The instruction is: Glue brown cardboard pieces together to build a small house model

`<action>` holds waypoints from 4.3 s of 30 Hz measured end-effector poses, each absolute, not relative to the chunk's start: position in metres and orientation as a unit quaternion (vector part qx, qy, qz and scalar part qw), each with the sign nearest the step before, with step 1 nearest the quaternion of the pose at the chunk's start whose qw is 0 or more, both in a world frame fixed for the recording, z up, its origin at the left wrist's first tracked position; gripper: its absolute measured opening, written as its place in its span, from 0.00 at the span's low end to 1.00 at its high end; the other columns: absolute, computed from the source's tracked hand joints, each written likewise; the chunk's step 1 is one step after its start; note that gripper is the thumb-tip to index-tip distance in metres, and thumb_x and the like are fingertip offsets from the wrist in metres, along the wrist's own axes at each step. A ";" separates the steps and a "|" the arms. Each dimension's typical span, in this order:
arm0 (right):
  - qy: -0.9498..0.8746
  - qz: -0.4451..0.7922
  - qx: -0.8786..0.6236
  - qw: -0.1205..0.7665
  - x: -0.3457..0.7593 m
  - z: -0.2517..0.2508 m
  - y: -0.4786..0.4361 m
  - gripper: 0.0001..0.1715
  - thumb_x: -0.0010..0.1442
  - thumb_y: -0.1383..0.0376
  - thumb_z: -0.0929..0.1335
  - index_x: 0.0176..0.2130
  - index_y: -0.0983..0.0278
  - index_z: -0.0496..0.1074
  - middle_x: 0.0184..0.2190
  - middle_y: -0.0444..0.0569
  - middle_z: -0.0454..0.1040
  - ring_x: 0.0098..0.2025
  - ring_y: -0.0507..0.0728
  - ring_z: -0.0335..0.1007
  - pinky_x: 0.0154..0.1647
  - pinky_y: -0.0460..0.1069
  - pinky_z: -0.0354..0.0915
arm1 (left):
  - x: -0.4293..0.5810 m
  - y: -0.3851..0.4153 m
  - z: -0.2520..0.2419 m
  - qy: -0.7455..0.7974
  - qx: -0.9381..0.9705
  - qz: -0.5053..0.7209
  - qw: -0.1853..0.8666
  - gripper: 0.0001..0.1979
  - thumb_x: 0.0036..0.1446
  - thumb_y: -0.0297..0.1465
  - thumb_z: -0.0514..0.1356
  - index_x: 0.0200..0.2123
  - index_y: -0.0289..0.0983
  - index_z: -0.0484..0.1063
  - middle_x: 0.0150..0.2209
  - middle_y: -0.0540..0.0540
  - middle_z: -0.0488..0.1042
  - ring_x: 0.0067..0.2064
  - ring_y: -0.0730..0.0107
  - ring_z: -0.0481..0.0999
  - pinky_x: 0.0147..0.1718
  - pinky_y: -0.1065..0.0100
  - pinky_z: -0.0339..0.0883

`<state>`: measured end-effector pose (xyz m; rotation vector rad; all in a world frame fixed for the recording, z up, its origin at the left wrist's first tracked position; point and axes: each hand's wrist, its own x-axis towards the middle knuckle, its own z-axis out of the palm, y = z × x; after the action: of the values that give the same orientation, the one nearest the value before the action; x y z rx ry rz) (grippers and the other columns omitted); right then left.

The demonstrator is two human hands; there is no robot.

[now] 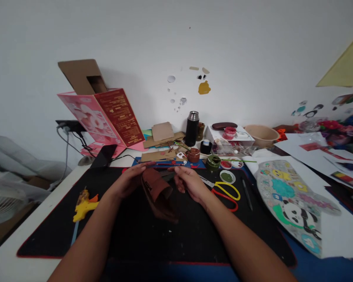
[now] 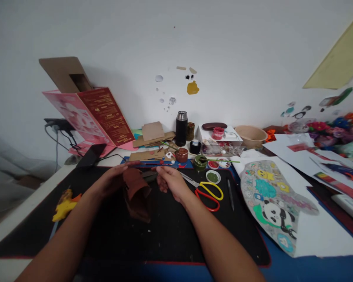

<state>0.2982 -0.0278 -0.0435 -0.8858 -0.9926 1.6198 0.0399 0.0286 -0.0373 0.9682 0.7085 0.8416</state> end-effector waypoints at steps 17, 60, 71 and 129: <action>-0.516 0.689 -0.333 0.385 0.291 -0.036 -0.037 0.32 0.58 0.44 0.75 0.50 0.63 0.79 0.24 0.39 0.73 0.17 0.47 0.66 0.16 0.42 0.58 | 0.065 0.013 -0.034 0.369 0.477 0.297 0.741 0.22 0.53 0.38 0.73 0.51 0.37 0.83 0.51 0.35 0.84 0.49 0.44 0.83 0.48 0.55 0.73; -0.304 0.661 -0.401 0.557 0.295 -0.044 -0.025 0.28 0.51 0.47 0.79 0.31 0.62 0.66 0.17 0.35 0.63 0.16 0.47 0.56 0.16 0.43 0.46 | 0.061 0.012 -0.015 0.447 0.652 0.424 0.441 0.37 0.41 0.32 0.80 0.57 0.44 0.78 0.62 0.40 0.74 0.64 0.45 0.72 0.65 0.53 0.64; -0.393 0.670 -0.421 0.468 0.293 -0.047 -0.028 0.26 0.56 0.45 0.76 0.38 0.63 0.72 0.18 0.41 0.74 0.14 0.49 0.65 0.11 0.42 0.49 | 0.055 0.022 -0.032 0.466 0.698 0.396 0.372 0.28 0.51 0.39 0.74 0.56 0.45 0.78 0.57 0.42 0.78 0.57 0.48 0.77 0.61 0.52 0.66; -0.411 0.696 -0.409 0.423 0.292 -0.052 -0.031 0.31 0.53 0.40 0.76 0.33 0.61 0.66 0.18 0.41 0.75 0.14 0.50 0.66 0.12 0.43 0.54 | 0.052 0.022 -0.037 0.399 0.840 0.280 0.239 0.31 0.65 0.48 0.62 0.68 0.45 0.66 0.66 0.42 0.72 0.65 0.51 0.73 0.65 0.46 0.66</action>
<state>0.2917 -0.0307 -0.0517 -1.0235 -1.0293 1.7421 0.0522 0.0218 -0.0373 2.2994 1.0930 0.7674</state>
